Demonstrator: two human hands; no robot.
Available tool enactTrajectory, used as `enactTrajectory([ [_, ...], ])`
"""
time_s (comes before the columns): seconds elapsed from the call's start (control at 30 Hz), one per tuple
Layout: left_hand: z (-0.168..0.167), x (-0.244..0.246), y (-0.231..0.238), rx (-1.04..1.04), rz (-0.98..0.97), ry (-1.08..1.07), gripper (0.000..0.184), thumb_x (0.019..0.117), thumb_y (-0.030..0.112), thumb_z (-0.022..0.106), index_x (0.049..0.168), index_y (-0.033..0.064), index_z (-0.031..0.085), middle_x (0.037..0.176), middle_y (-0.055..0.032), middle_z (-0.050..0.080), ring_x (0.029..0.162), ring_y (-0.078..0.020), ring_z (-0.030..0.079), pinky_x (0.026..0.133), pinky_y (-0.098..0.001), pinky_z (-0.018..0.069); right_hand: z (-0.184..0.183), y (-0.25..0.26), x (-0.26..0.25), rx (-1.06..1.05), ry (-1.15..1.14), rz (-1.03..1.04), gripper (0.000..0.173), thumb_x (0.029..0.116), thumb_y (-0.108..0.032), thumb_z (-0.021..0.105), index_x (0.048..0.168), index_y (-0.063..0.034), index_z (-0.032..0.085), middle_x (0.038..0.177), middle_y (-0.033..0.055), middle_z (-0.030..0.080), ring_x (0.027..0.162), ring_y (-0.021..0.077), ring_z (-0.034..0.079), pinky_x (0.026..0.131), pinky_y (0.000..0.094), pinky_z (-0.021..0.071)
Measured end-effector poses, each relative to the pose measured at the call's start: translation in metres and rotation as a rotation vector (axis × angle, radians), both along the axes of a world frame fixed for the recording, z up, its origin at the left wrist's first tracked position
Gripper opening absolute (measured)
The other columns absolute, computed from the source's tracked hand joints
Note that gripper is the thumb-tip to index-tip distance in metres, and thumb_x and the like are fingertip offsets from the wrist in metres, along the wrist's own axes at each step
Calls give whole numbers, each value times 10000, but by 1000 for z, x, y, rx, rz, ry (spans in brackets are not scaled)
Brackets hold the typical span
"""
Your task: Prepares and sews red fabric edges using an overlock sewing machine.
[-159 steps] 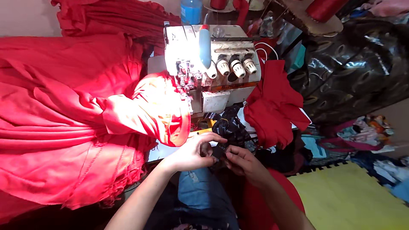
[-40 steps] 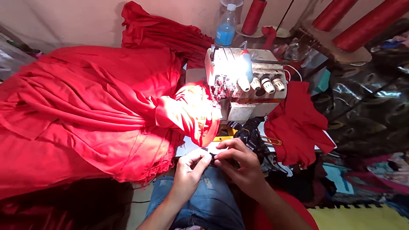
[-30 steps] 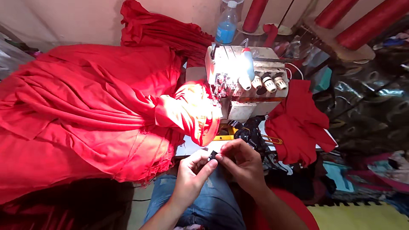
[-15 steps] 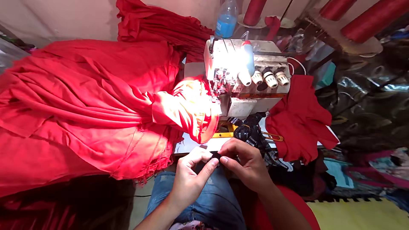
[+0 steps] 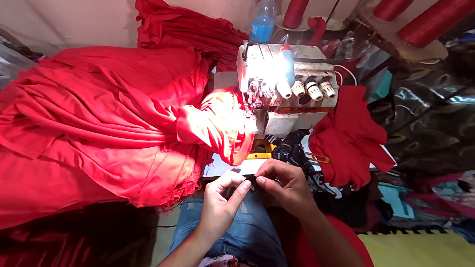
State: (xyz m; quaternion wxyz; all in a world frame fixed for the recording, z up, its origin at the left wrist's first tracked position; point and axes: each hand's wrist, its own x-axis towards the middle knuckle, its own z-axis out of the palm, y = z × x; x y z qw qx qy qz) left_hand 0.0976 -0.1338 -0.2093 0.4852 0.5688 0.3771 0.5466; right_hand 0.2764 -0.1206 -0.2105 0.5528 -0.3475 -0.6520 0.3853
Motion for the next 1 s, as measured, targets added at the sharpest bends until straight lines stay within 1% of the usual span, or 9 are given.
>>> enactTrajectory([
  [0.07, 0, -1, 1, -39, -3, -13, 127, 935, 91, 634, 860, 111, 735, 828, 114, 706, 778, 47, 653, 738, -147, 553, 0, 1, 2, -43, 35, -8, 205, 977, -196, 613, 901, -35, 715, 887, -46, 694, 805, -53, 622, 708, 124, 525],
  [0.2, 0, -1, 2, -123, -5, -47, 162, 925, 68, 622, 831, 134, 737, 771, 118, 697, 715, 38, 641, 694, -152, 542, -1, 2, 6, -114, 77, -38, 201, 970, -130, 547, 897, -48, 716, 865, -73, 692, 781, -42, 637, 709, 145, 544],
  [0.4, -1, 1, 1, -57, 4, 38, 116, 913, 58, 639, 840, 92, 723, 812, 104, 701, 759, 47, 648, 718, -140, 549, -4, 3, 4, -114, 15, 30, 187, 947, -175, 630, 903, -15, 715, 874, -46, 685, 776, -69, 609, 684, 109, 512],
  [0.53, 0, 4, -2, 49, 41, 147, 100, 902, 87, 652, 838, 51, 721, 816, 71, 694, 781, 52, 647, 737, -123, 546, -4, 1, 1, -108, 17, 62, 118, 914, -120, 656, 864, -19, 692, 828, -52, 653, 740, -77, 585, 656, 94, 491],
  [0.67, 0, 7, -8, 79, 36, 118, 108, 888, 150, 682, 848, 59, 726, 865, 69, 709, 847, 42, 660, 790, -138, 555, -3, -4, -1, -70, 109, 52, 99, 919, -93, 654, 856, -23, 680, 835, -60, 651, 760, -74, 594, 677, 98, 504],
  [0.77, 1, 11, -15, 73, 43, 101, 113, 897, 121, 676, 810, 70, 728, 840, 67, 706, 846, 22, 660, 786, -156, 553, -4, -8, -1, -6, 131, 33, 116, 923, -105, 657, 852, -16, 676, 834, -44, 653, 768, -64, 601, 682, 105, 514],
  [0.83, 2, 10, -17, 130, 36, 147, 109, 894, 114, 684, 803, 70, 724, 848, 52, 709, 865, 11, 664, 795, -157, 553, -4, -9, 3, 102, 38, 14, 152, 933, -145, 656, 875, -7, 680, 848, -8, 654, 797, -50, 593, 701, 102, 494],
  [0.93, 7, 6, -17, 328, 8, 338, 114, 867, 138, 691, 784, 61, 706, 855, 20, 706, 914, -3, 651, 832, -149, 524, 9, -13, 14, 293, -245, -31, 199, 897, -220, 688, 1013, -65, 739, 1007, 74, 693, 1008, 85, 621, 878, 200, 499],
  [1.0, 11, 4, -15, 497, 6, 500, 144, 861, 173, 667, 770, 70, 709, 843, -4, 716, 919, -54, 644, 855, -194, 486, 19, -15, 22, 365, -395, -44, 132, 881, -237, 698, 956, -150, 765, 1051, 62, 673, 1060, 150, 587, 913, 270, 473],
])
